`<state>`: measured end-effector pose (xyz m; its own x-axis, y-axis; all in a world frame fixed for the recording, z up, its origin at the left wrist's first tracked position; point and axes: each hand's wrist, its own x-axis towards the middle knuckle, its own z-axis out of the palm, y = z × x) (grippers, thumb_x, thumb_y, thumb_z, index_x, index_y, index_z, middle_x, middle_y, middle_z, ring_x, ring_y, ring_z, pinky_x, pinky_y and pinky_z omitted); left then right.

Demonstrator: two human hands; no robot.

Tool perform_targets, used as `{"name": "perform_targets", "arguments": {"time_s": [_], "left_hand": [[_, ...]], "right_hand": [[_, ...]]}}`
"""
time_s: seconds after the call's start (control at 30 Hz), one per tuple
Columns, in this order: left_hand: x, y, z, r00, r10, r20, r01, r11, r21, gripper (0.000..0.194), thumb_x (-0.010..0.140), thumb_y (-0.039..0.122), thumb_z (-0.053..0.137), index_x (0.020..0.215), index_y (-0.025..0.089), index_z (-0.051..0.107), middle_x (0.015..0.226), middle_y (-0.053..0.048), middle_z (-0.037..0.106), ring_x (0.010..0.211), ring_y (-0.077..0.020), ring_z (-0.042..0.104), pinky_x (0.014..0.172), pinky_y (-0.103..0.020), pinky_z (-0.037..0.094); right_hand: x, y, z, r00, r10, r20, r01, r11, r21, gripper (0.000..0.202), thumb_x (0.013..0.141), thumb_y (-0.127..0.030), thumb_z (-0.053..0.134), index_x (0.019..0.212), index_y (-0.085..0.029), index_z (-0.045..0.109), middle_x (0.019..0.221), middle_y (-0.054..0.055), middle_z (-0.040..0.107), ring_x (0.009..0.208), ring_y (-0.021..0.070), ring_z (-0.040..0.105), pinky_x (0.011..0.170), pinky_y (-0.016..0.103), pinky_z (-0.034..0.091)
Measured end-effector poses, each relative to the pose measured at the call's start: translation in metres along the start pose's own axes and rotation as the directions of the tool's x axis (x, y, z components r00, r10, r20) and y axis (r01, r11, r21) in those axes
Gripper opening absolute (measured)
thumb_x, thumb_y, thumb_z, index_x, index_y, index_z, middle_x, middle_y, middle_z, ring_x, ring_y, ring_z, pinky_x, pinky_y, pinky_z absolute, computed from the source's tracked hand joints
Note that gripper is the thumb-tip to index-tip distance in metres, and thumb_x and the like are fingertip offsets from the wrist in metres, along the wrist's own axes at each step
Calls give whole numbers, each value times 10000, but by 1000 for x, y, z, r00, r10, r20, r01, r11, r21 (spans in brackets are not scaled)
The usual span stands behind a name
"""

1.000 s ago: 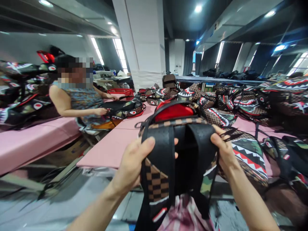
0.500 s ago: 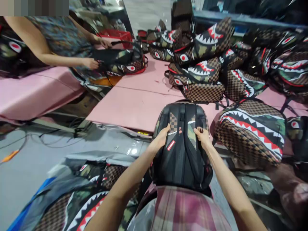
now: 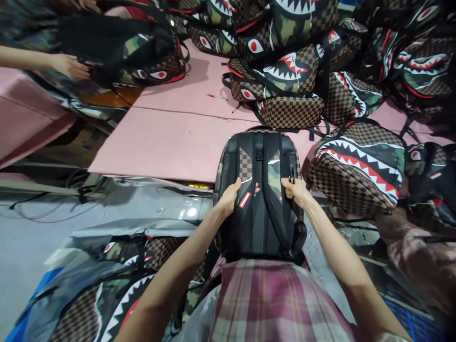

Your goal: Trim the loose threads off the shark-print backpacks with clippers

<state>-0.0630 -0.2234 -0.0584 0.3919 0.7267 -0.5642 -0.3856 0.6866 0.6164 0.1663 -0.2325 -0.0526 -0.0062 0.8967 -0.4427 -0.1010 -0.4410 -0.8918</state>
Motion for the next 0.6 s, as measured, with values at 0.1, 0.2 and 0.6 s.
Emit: {"name": "perform_targets", "arguments": {"time_s": [0.1,0.2,0.6], "left_hand": [[-23,-22,-7,998,-62,-14,62,998,20,539,900,488,346,1085,64,623,1117,-178,635,1032,-241,612,928,-337,464],[-44,-39,-13,991,-137,0,137,989,-47,551,890,509,353,1101,75,618,1215,-168,577,1124,-249,553,986,-336,419],[-84,-47,-6,977,-153,-151,139,985,-99,432,907,398,386,1170,104,564,1309,-155,500,1030,-271,609,846,-357,508]], "right_hand": [[-27,10,-5,992,81,92,-82,997,6,482,584,-495,731,559,-211,342,421,-125,200,358,21,156,342,185,119],[-46,18,-8,982,118,150,-121,993,13,494,604,-498,722,547,-211,324,412,-122,202,360,21,154,349,188,108],[-58,24,-14,974,139,181,-146,989,29,519,577,-541,726,549,-203,334,422,-126,212,354,13,142,337,178,95]]}}
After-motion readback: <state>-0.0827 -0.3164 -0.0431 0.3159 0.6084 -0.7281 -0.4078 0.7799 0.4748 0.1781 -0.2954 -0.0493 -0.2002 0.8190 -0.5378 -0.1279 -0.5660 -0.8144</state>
